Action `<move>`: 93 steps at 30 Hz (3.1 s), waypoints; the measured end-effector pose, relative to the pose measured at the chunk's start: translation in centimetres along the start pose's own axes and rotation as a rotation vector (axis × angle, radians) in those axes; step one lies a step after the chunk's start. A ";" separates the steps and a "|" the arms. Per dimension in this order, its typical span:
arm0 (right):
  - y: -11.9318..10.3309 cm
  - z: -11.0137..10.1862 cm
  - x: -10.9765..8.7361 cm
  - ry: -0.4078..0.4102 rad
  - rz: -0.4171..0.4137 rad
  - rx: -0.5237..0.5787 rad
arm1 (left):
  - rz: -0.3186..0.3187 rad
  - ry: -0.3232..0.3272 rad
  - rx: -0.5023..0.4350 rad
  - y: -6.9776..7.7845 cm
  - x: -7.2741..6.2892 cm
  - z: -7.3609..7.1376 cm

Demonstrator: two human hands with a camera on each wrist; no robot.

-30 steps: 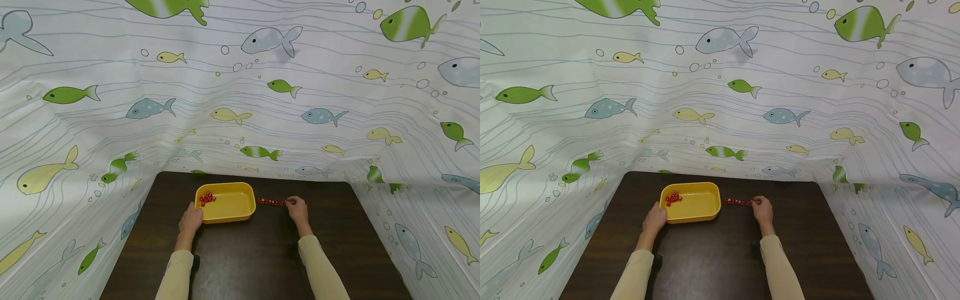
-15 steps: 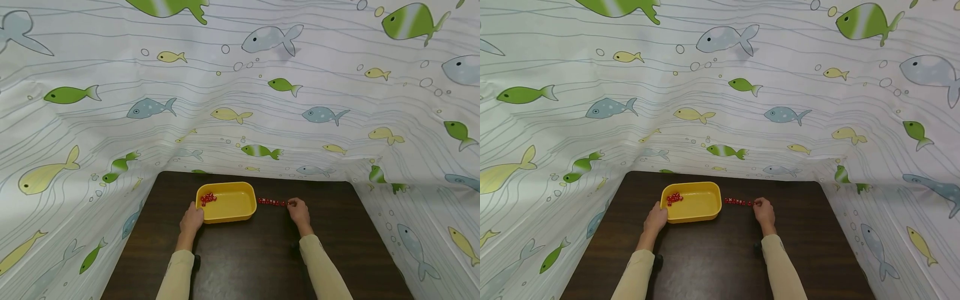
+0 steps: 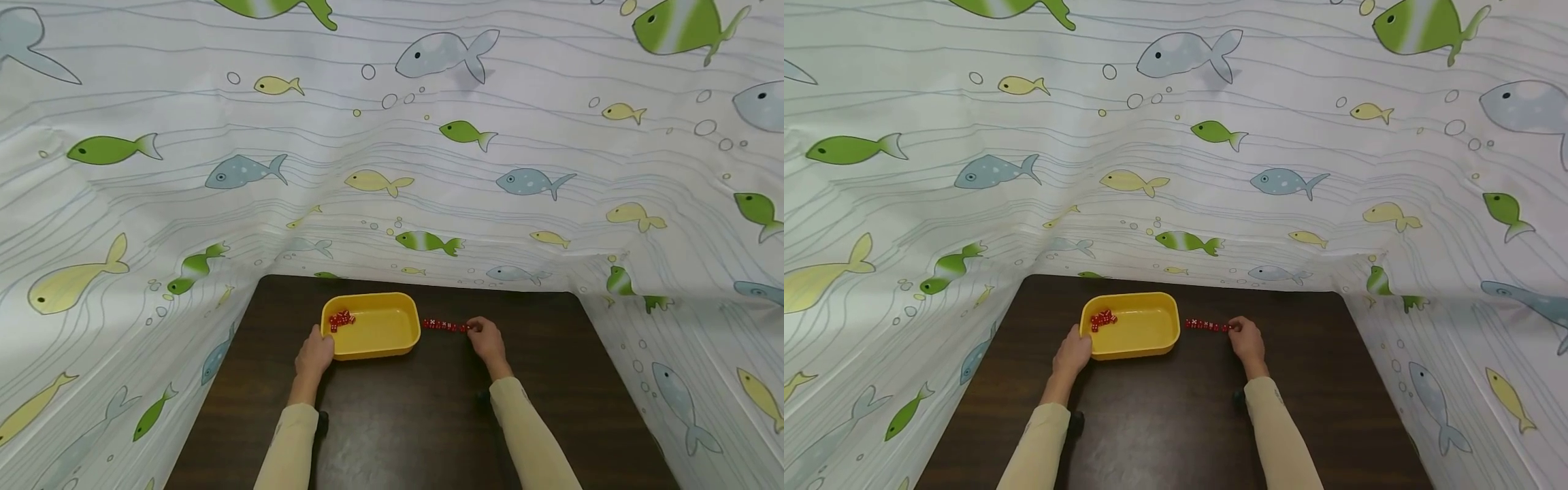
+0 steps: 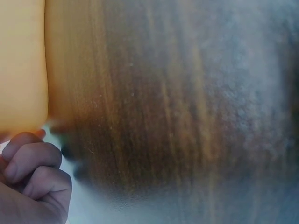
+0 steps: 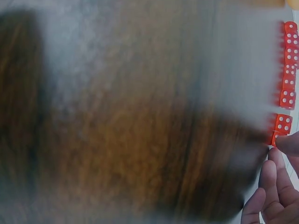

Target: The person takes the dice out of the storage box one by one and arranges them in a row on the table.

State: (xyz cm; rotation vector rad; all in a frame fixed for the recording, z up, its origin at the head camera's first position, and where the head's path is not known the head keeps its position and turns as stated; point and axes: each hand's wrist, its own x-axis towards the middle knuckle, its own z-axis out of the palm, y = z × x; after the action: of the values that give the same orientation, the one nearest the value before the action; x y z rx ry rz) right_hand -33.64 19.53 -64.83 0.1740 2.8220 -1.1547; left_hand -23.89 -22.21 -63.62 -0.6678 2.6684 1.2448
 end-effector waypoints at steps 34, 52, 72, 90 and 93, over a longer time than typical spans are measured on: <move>-2.9 0.2 -0.6 0.090 -0.016 0.137 | -0.002 0.001 0.010 -0.2 0.2 -0.1; -12.2 5.6 -1.3 0.089 -0.150 0.231 | -0.014 0.013 -0.002 0.0 -0.1 -0.1; -17.8 12.8 -4.1 -0.120 -0.310 0.099 | -0.027 0.027 -0.001 -0.1 0.1 0.4; -20.6 16.8 -4.0 -0.236 -0.317 -0.228 | -0.029 0.030 0.025 0.3 -0.4 0.4; -20.7 17.2 -4.1 -0.259 -0.338 -0.292 | -0.030 0.034 0.026 0.3 -0.4 0.3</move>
State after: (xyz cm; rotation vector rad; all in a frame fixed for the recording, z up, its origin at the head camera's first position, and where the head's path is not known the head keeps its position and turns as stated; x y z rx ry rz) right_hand -31.83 -7.47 -62.21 -0.4529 2.8025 -0.7259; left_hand -23.64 -21.68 -63.50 -0.7293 2.6856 1.2004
